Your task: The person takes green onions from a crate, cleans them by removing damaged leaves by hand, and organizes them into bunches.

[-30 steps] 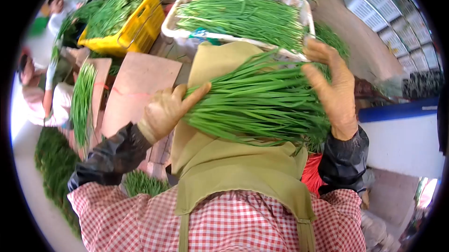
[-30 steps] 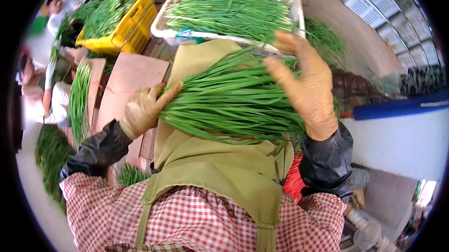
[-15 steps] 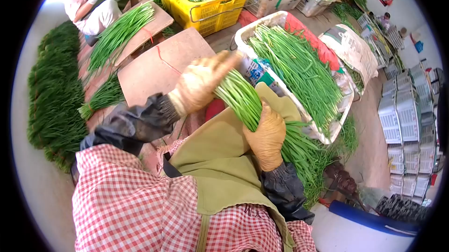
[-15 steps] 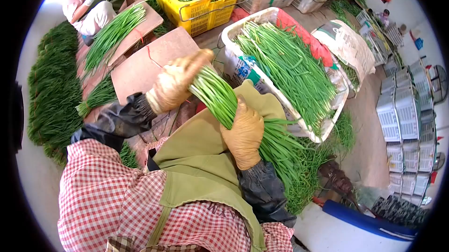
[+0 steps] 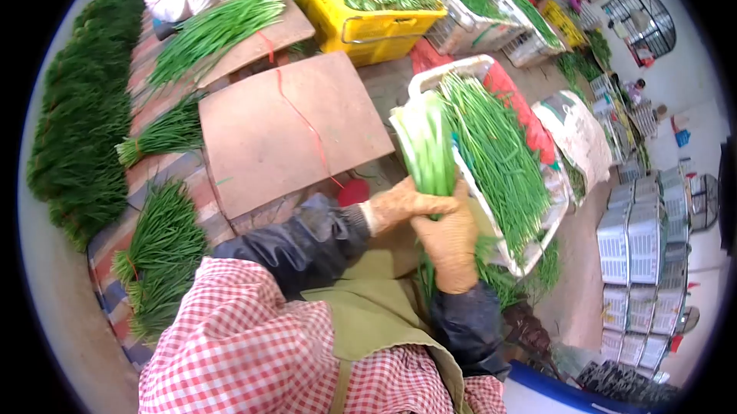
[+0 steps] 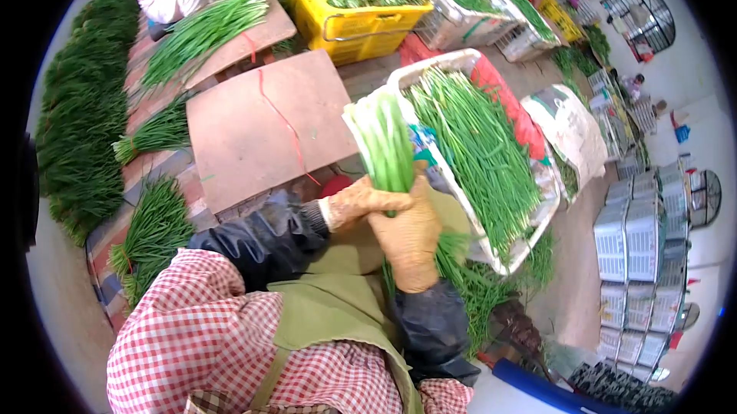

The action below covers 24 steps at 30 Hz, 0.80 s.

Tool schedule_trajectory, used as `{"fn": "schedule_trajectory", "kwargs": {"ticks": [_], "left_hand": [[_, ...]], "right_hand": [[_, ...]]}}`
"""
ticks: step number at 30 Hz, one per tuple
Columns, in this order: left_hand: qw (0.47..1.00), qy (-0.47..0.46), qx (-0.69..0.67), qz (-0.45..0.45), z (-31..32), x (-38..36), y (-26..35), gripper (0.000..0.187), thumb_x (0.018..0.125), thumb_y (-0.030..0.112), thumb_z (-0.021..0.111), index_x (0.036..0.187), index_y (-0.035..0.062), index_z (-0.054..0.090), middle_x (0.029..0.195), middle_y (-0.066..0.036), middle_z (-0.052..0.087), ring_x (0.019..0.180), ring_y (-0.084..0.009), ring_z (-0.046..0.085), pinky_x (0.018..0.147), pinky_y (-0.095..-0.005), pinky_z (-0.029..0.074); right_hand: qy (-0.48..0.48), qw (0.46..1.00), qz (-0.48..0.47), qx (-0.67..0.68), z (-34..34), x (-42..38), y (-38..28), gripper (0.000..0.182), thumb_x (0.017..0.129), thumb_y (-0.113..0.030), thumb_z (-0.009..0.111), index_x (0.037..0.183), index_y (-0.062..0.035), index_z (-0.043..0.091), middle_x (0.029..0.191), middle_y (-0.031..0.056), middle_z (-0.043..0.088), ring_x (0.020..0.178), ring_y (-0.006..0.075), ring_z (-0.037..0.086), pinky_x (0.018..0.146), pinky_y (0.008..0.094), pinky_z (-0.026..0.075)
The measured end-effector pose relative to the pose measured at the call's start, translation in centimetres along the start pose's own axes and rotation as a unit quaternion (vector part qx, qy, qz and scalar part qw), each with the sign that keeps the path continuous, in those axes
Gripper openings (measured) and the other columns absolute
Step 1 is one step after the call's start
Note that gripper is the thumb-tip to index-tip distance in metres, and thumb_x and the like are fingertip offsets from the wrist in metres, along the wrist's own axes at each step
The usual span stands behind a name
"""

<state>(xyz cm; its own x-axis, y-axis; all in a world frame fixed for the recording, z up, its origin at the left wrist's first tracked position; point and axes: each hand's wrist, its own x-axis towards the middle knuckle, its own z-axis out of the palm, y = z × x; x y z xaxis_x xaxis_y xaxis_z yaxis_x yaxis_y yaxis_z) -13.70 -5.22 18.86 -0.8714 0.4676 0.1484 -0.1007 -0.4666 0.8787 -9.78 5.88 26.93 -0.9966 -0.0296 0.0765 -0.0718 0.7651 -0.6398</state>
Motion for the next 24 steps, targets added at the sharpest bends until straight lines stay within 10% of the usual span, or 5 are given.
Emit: {"fn": "schedule_trajectory", "kwargs": {"ticks": [6,8,13,18,24], "left_hand": [[0.95,0.033,0.196,0.241,-5.0,0.0,14.9,0.028,0.086,0.022,0.065,0.105,-0.0002,0.067,0.111,-0.011,0.068,0.106,-0.0189,0.061,0.098,-0.0337,0.045],[0.993,0.071,-0.019,0.094,-8.3,-1.6,20.1,0.033,0.088,0.022,0.062,0.11,-0.0021,0.067,0.11,-0.015,0.069,0.103,-0.0201,0.064,0.097,-0.0347,0.048],[0.914,0.217,0.344,-0.008,-18.2,-8.7,30.9,0.033,0.085,0.026,0.068,0.106,0.0013,0.066,0.088,-0.007,0.068,0.079,-0.0146,0.066,0.068,-0.0241,0.055],[0.476,0.321,0.818,-0.023,-22.3,-7.5,22.3,0.039,0.074,0.012,0.064,0.111,0.0018,0.055,0.076,-0.015,0.068,0.07,-0.0294,0.069,0.063,-0.0412,0.054],[0.531,0.307,0.777,-0.14,-26.0,-3.2,7.3,0.062,0.075,0.018,0.067,0.132,0.0056,0.045,0.086,-0.016,0.066,0.08,-0.0345,0.066,0.069,-0.0443,0.053]], "right_hand": [[-0.039,0.961,-0.262,0.079,-0.1,4.7,-10.0,0.064,0.077,-0.025,0.074,0.126,0.0001,0.042,0.113,0.0266,0.059,0.104,0.0416,0.061,0.088,0.0443,0.049],[-0.103,0.941,-0.301,0.112,1.0,4.5,-13.3,0.091,0.085,-0.037,0.072,0.149,0.0,0.019,0.127,0.0314,0.053,0.11,0.0426,0.06,0.093,0.0428,0.049],[-0.226,0.904,-0.24,0.272,7.8,4.4,-12.6,0.074,0.095,-0.038,0.06,0.15,-0.0033,0.024,0.13,0.0293,0.053,0.11,0.0403,0.061,0.091,0.0417,0.049],[-0.27,0.945,-0.185,-0.013,15.1,5.7,-5.3,0.061,0.088,-0.04,0.059,0.134,-0.0024,0.048,0.101,0.0248,0.066,0.091,0.0426,0.064,0.08,0.0492,0.051],[-0.275,0.948,-0.101,-0.128,18.1,7.6,-2.4,0.045,0.088,-0.039,0.059,0.114,-0.0028,0.058,0.094,0.0212,0.069,0.087,0.0391,0.067,0.078,0.0491,0.052]]}}
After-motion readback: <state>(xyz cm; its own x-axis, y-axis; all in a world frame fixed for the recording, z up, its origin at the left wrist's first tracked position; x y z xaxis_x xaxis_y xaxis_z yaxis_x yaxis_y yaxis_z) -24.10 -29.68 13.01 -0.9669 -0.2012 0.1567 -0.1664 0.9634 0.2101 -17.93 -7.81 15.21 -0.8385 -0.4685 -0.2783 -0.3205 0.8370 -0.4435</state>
